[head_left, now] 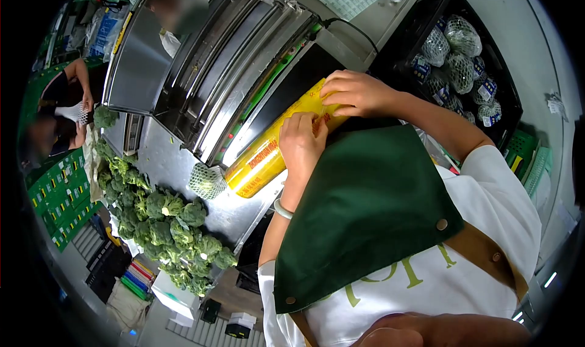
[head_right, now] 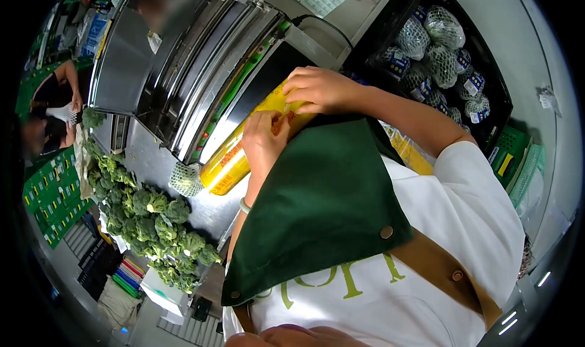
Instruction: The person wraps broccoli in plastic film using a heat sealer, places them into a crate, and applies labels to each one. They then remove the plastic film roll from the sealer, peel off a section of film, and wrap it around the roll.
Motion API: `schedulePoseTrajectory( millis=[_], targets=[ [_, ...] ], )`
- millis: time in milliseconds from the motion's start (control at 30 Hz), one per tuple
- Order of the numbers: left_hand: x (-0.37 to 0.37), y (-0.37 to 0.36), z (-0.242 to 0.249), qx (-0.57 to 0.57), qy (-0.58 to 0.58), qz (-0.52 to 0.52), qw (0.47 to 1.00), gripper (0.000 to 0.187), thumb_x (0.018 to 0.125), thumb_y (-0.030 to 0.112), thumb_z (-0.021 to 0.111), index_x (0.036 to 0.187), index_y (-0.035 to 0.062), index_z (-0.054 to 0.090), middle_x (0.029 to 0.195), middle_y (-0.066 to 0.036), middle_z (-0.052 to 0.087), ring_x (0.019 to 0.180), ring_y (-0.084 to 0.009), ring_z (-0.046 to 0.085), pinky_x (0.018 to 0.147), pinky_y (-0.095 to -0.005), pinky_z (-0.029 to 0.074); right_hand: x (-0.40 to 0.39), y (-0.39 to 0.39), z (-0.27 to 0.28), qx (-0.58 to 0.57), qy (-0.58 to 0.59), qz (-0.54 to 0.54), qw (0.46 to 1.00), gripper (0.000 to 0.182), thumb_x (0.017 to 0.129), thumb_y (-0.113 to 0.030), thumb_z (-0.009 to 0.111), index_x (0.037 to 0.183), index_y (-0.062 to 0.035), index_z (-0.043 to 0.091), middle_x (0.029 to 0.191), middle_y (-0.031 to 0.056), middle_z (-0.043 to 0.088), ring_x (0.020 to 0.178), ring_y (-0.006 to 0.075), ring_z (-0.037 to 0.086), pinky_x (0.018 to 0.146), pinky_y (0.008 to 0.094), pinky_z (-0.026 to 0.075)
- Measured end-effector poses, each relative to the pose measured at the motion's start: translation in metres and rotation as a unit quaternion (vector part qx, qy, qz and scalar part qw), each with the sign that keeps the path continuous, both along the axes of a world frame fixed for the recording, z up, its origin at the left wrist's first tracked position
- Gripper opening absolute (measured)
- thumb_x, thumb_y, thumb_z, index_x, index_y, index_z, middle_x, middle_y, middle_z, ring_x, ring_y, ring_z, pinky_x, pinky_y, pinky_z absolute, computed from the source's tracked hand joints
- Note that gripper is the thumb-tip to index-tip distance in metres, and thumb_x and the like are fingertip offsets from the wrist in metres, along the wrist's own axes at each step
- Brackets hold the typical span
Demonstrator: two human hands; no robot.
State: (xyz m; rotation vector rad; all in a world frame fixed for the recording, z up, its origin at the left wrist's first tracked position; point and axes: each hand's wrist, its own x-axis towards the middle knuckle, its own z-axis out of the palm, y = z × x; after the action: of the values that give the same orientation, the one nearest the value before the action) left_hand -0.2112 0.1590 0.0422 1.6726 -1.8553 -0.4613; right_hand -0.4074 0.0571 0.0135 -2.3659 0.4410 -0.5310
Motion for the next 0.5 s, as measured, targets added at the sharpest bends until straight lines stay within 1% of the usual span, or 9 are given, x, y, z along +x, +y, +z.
schedulePoseTrajectory(
  millis=[100, 167, 200, 300, 367, 400, 467, 500],
  targets=[
    [-0.003, -0.002, 0.000, -0.031, -0.063, -0.004, 0.998, 0.013, 0.074, 0.007, 0.071, 0.083, 0.0029, 0.062, 0.082, -0.012, 0.061, 0.070, -0.0310, 0.060, 0.064, -0.0411, 0.049, 0.006, -0.003, 0.009, -0.124, 0.021, 0.025, 0.992, 0.023, 0.077, -0.017, 0.068, 0.095, -0.0041, 0.063, 0.107, 0.0072, 0.062, 0.104, 0.0265, 0.057, 0.090, 0.0373, 0.048],
    [-0.002, -0.001, -0.005, -0.016, -0.119, -0.016, 0.993, 0.011, 0.074, 0.008, 0.070, 0.080, 0.0036, 0.061, 0.080, -0.012, 0.060, 0.069, -0.0303, 0.059, 0.062, -0.0397, 0.050, 0.008, -0.009, 0.009, -0.209, 0.026, 0.058, 0.976, 0.019, 0.076, -0.016, 0.065, 0.091, -0.0044, 0.062, 0.100, 0.0063, 0.062, 0.096, 0.0237, 0.059, 0.083, 0.0341, 0.049],
    [-0.001, 0.000, -0.006, -0.008, -0.147, -0.023, 0.989, 0.011, 0.074, 0.008, 0.069, 0.079, 0.0040, 0.060, 0.080, -0.011, 0.060, 0.068, -0.0300, 0.059, 0.061, -0.0390, 0.050, 0.009, -0.008, 0.009, -0.232, 0.031, 0.070, 0.970, 0.018, 0.075, -0.015, 0.063, 0.090, -0.0041, 0.062, 0.097, 0.0061, 0.062, 0.093, 0.0228, 0.059, 0.080, 0.0330, 0.049],
    [0.001, 0.001, -0.006, -0.018, -0.142, -0.029, 0.989, 0.010, 0.074, 0.006, 0.069, 0.081, 0.0034, 0.062, 0.082, -0.011, 0.061, 0.069, -0.0297, 0.060, 0.061, -0.0385, 0.051, 0.012, -0.007, 0.009, -0.283, 0.034, 0.099, 0.953, 0.018, 0.073, -0.013, 0.061, 0.088, -0.0033, 0.061, 0.091, 0.0055, 0.060, 0.085, 0.0203, 0.059, 0.071, 0.0304, 0.048],
    [0.003, 0.001, -0.007, -0.037, -0.075, -0.010, 0.996, 0.011, 0.074, 0.006, 0.069, 0.083, 0.0028, 0.064, 0.085, -0.012, 0.062, 0.071, -0.0303, 0.061, 0.063, -0.0397, 0.051, 0.014, -0.010, 0.008, -0.296, 0.018, 0.111, 0.948, 0.019, 0.073, -0.013, 0.060, 0.089, -0.0027, 0.060, 0.088, 0.0050, 0.059, 0.082, 0.0190, 0.058, 0.068, 0.0294, 0.048],
    [0.004, 0.002, -0.007, -0.045, -0.041, -0.001, 0.998, 0.012, 0.073, 0.006, 0.070, 0.084, 0.0025, 0.064, 0.087, -0.012, 0.063, 0.072, -0.0307, 0.061, 0.064, -0.0403, 0.052, 0.016, -0.013, 0.007, -0.296, 0.016, 0.112, 0.948, 0.018, 0.074, -0.014, 0.060, 0.089, -0.0030, 0.061, 0.088, 0.0050, 0.059, 0.083, 0.0192, 0.058, 0.068, 0.0295, 0.048],
    [0.005, 0.001, -0.001, -0.040, -0.013, -0.001, 0.999, 0.013, 0.073, 0.006, 0.070, 0.085, 0.0019, 0.065, 0.089, -0.013, 0.063, 0.075, -0.0316, 0.062, 0.064, -0.0414, 0.051, 0.020, -0.017, 0.001, -0.295, 0.013, 0.112, 0.949, 0.018, 0.075, -0.015, 0.059, 0.089, -0.0035, 0.061, 0.089, 0.0050, 0.059, 0.083, 0.0196, 0.058, 0.067, 0.0298, 0.048],
    [0.005, 0.002, 0.002, -0.037, 0.000, 0.000, 0.999, 0.014, 0.073, 0.006, 0.071, 0.085, 0.0016, 0.066, 0.090, -0.013, 0.063, 0.076, -0.0320, 0.062, 0.065, -0.0420, 0.051, 0.021, -0.019, -0.001, -0.266, -0.005, 0.106, 0.958, 0.018, 0.075, -0.015, 0.059, 0.089, -0.0038, 0.061, 0.089, 0.0052, 0.059, 0.082, 0.0198, 0.058, 0.067, 0.0300, 0.048]
  ],
)
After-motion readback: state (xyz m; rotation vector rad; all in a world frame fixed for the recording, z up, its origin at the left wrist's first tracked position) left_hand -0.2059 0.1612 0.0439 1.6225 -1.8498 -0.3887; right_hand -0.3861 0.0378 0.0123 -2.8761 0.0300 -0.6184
